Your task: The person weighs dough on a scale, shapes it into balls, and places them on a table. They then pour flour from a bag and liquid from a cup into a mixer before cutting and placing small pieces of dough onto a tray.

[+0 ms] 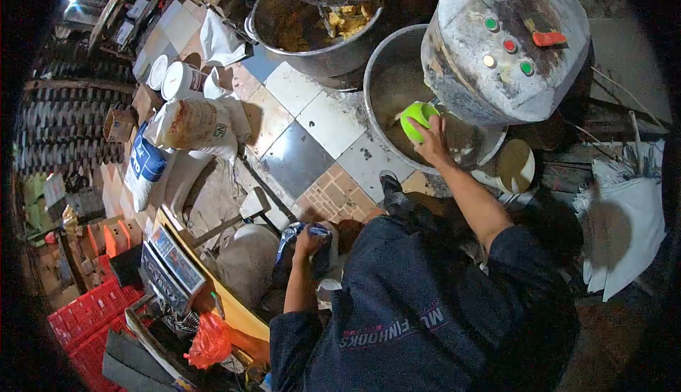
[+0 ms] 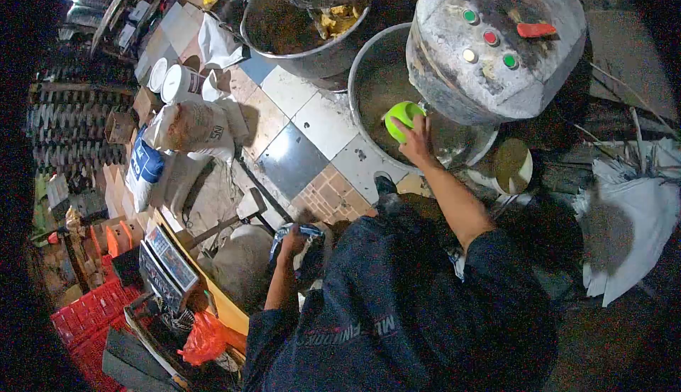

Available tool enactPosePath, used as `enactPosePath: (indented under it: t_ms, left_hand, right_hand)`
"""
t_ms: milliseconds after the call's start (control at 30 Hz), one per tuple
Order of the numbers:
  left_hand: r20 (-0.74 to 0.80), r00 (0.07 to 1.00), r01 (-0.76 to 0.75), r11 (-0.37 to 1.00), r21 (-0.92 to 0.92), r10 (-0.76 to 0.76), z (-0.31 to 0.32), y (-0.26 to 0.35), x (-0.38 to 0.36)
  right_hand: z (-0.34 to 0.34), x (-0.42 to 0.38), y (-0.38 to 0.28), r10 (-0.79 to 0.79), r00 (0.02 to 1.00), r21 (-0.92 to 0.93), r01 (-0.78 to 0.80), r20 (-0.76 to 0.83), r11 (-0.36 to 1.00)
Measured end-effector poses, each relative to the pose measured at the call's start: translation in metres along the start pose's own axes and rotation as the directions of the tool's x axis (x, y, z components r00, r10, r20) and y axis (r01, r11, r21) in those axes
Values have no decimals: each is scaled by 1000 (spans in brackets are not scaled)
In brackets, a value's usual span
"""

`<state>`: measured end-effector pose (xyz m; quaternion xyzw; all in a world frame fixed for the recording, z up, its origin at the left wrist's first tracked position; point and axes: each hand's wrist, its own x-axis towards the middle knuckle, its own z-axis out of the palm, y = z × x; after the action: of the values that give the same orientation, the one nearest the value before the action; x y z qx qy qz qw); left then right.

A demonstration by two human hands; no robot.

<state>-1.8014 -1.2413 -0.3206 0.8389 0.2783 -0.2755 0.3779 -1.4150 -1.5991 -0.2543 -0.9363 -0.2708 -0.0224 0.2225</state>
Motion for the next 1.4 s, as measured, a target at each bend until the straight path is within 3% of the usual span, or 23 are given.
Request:
enactPosePath:
  t_ms: [100,233,267,367,433,467,567,633,700,733,833,867,900,967,1000,1100,1167,1233,1267,1300,1333,1367,1400]
  left_hand:
    - [-138,972,196,980,24,-191,30,-61,-35]
    - [179,932,362,818,-448,-314,61,-155,-65]
    - [226,929,369,731,-574,-292,67,-160,-67]
    - [166,886,453,737,-502,-432,58,-117,-79]
    - [100,929,371,899,-232,-357,45,-100,-63]
    - [75,947,319,944,-85,-313,40,-91,-54]
    - [-21,969,217,892,-397,-245,27,-52,-31]
    - [-213,975,-73,996,-59,59,42,-109,39]
    - [-217,973,12,960,-279,-75,4,-9,39]
    - [-257,966,-80,974,-210,24,-11,29,41]
    - [-276,950,-218,946,-241,149,-56,151,37]
    - [-299,938,-256,931,-261,175,-62,176,43]
    - [-322,926,-292,914,-281,197,-65,196,50]
    - [-269,921,-381,790,-480,282,-58,242,65]
    - [-251,902,-431,766,-477,351,-59,275,59]
    - [-286,830,-513,452,-730,479,-47,349,38]
    - [-536,718,-689,346,-637,444,-39,382,44]
    - [-651,635,-771,381,-510,415,-50,400,33]
    - [-658,629,-769,459,-445,414,-58,407,23]
    - [-664,624,-756,535,-378,412,-65,411,15]
    - [-640,649,-725,590,-355,411,-65,408,18]
    - [-620,672,-693,641,-331,406,-64,404,25]
    - [-596,699,-654,691,-308,396,-66,405,24]
  right_hand:
    - [22,5,8,-19,1000,-33,18,-23,999]
    - [3,2,-10,53,995,-86,-45,88,995]
    - [0,3,-13,67,992,-39,-63,106,997]
    - [-12,-1,-31,105,992,129,-114,74,985]
    - [-1,-10,-35,158,987,144,-157,3,977]
    - [15,-20,-32,20,999,66,-18,-41,998]
    - [15,-28,-36,11,1000,219,-13,13,976]
    - [3,-32,-44,69,998,172,-66,-7,983]
    - [11,-43,-33,5,997,71,-11,83,997]
    - [-10,-38,-37,-35,998,116,28,58,993]
    - [-14,-22,-16,265,963,348,-268,55,899]
    - [-13,-14,-8,386,915,833,-303,118,463]
    - [-17,-8,-5,500,853,926,-298,149,232]
    - [-28,-2,5,222,819,733,-308,529,-607]
    - [-43,0,-7,166,874,730,-261,457,-632]
    - [-93,3,-53,-19,917,732,-330,398,-596]
    - [-115,6,-79,71,935,843,-279,348,-460]
    - [-116,10,-81,339,856,917,-393,390,-64]
    - [-123,9,-85,395,918,888,-165,-20,429]
    - [-141,7,-98,243,881,572,37,-406,820]
    - [-155,8,-103,74,896,604,232,-437,763]
    - [-160,1,-106,20,988,650,87,-156,754]
    - [-159,7,-108,-183,974,530,225,-132,818]
